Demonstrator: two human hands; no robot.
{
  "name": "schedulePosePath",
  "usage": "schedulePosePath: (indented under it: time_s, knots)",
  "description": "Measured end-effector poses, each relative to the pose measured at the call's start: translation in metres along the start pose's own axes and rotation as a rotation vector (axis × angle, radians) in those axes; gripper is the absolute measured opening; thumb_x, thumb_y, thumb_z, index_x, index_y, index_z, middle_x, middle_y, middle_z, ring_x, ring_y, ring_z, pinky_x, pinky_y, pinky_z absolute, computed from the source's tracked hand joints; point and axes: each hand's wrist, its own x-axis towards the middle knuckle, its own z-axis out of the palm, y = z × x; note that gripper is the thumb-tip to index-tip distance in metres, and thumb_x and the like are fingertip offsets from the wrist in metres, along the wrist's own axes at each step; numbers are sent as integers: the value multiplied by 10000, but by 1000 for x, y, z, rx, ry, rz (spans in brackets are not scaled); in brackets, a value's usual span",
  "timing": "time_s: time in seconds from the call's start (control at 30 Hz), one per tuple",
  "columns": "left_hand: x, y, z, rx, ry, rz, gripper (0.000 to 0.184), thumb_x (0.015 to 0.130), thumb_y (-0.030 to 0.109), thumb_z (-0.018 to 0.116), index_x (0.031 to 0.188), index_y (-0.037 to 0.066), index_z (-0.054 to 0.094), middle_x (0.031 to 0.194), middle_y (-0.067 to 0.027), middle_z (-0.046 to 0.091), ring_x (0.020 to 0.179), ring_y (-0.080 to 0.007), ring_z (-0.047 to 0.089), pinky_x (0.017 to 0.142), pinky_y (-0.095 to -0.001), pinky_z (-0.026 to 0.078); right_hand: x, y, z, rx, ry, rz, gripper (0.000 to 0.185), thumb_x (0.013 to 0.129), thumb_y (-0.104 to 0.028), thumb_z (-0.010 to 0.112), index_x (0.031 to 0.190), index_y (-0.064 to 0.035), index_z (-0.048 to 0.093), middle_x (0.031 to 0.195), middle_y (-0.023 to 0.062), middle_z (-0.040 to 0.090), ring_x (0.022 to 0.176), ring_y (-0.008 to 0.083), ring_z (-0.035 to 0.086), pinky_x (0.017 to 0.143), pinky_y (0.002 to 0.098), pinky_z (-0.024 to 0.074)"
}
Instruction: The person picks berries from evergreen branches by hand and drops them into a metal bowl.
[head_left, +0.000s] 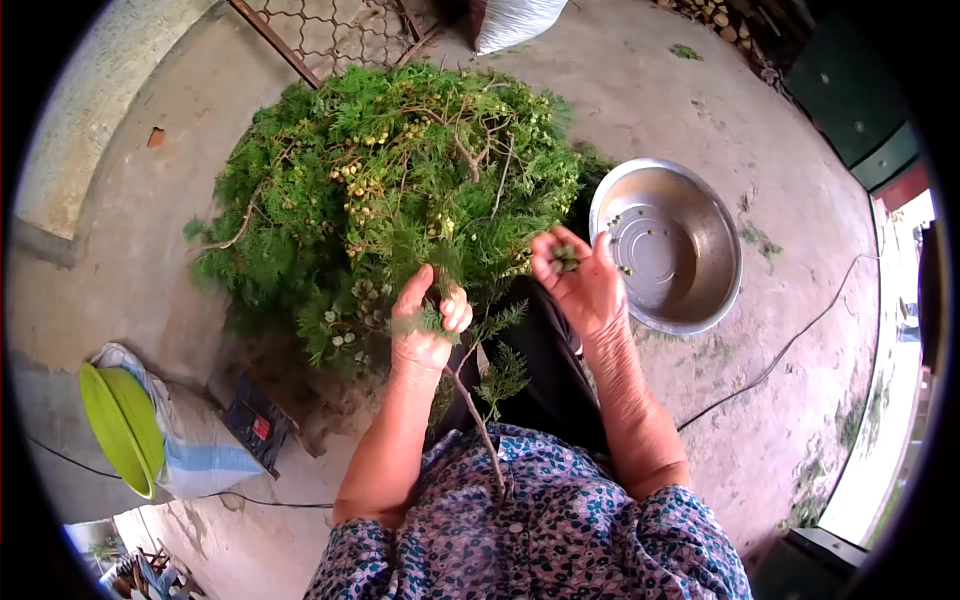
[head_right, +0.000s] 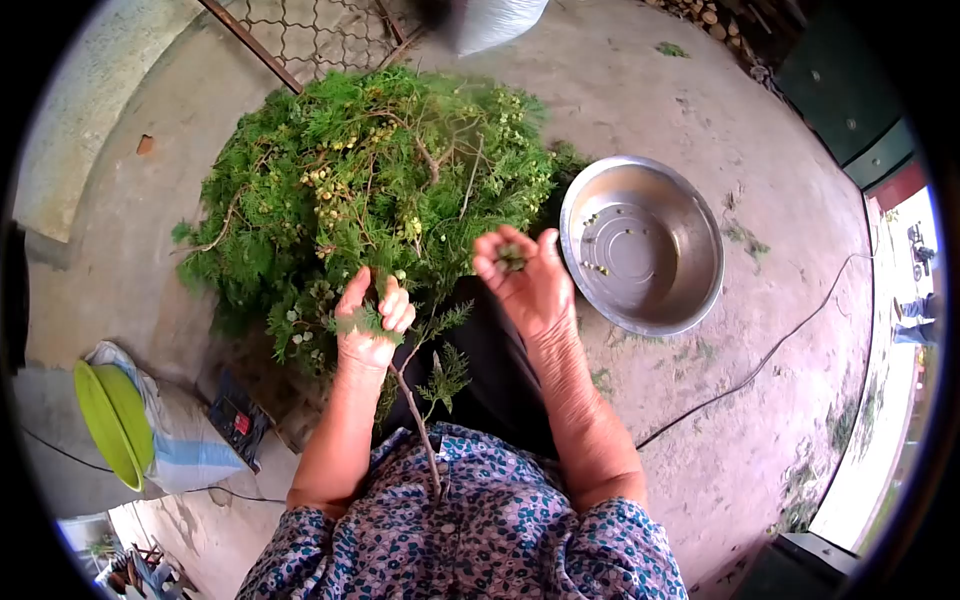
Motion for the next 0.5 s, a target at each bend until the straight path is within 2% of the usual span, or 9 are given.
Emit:
schedulePosePath:
  time_s: [0.03, 0.07, 0.1, 0.17, 0.23, 0.37, 0.4, 0.43, 0.5]
  knots:
    - [0, -4, 5, 86, 107, 120, 354, 891, 340, 472, 720, 41, 554, 571, -22, 472, 486, -155, 422, 505, -284, 354, 1, -8, -5, 36, 27, -46, 689, 893, -545, 327, 1182, 80, 328, 1032, 198, 514, 938, 289, 548, 873, 413, 470]
    - [0, -7, 11, 174, 213, 242, 336, 893, 313, 474, 674, 64, 526, 574, -21, 460, 493, -147, 410, 516, -288, 349, 2, -17, -8, 65, 183, -92, 657, 900, -527, 330, 1152, 80, 338, 992, 185, 522, 916, 288, 546, 874, 407, 469]
    - [6, -24, 12, 116, 213, 305, 204, 874, 242, 535, 769, 68, 549, 593, -34, 510, 482, -139, 453, 469, -285, 354, 4, -38, -26, 88, 268, -153, 667, 904, -514, 339, 1197, 85, 306, 1043, 210, 490, 951, 300, 529, 893, 399, 457]
    - [7, -30, 17, 165, 365, 348, 132, 865, 180, 561, 822, 56, 575, 612, -26, 522, 523, -152, 499, 489, -309, 409, 4, -59, -48, 145, 364, -235, 702, 904, -498, 361, 1238, 109, 251, 1114, 238, 432, 1029, 317, 483, 943, 415, 420]
    - [9, -34, 21, 273, 366, 405, 105, 864, 152, 563, 879, 49, 578, 642, -24, 533, 552, -152, 516, 510, -313, 435, 8, -79, -78, 170, 333, -328, 747, 903, -480, 385, 1265, 142, 183, 1174, 265, 363, 1102, 342, 427, 993, 446, 369]
    - [10, -41, 27, 449, 490, 537, 162, 876, 96, 543, 1023, 34, 571, 779, -27, 559, 663, -132, 549, 593, -297, 491, 3, -106, -106, 196, 394, -466, 848, 878, -398, 507, 1313, 150, 28, 1269, 292, 278, 1177, 396, 359, 1031, 502, 301]
    - [15, -45, 27, 612, 588, 734, 242, 875, 41, 532, 1113, 26, 490, 891, -30, 546, 757, -100, 528, 660, -256, 477, 2, -109, -110, 271, 386, -476, 863, 865, -368, 545, 1346, 96, 0, 1353, 280, 177, 1221, 390, 313, 1028, 512, 302]
    - [14, -45, 28, 616, 586, 731, 242, 875, 41, 532, 1113, 26, 490, 891, -30, 546, 757, -100, 528, 660, -256, 477, 3, -109, -115, 275, 388, -477, 863, 865, -368, 545, 1346, 96, 0, 1353, 280, 177, 1221, 390, 313, 1028, 512, 302]
    - [11, -47, 31, 653, 501, 833, 385, 868, -14, 520, 1217, 39, 366, 938, -28, 524, 824, -88, 491, 727, -227, 444, 2, -112, -113, 99, 454, -618, 842, 868, -366, 542, 1369, 45, 5, 1396, 253, 101, 1261, 377, 253, 1030, 512, 298]
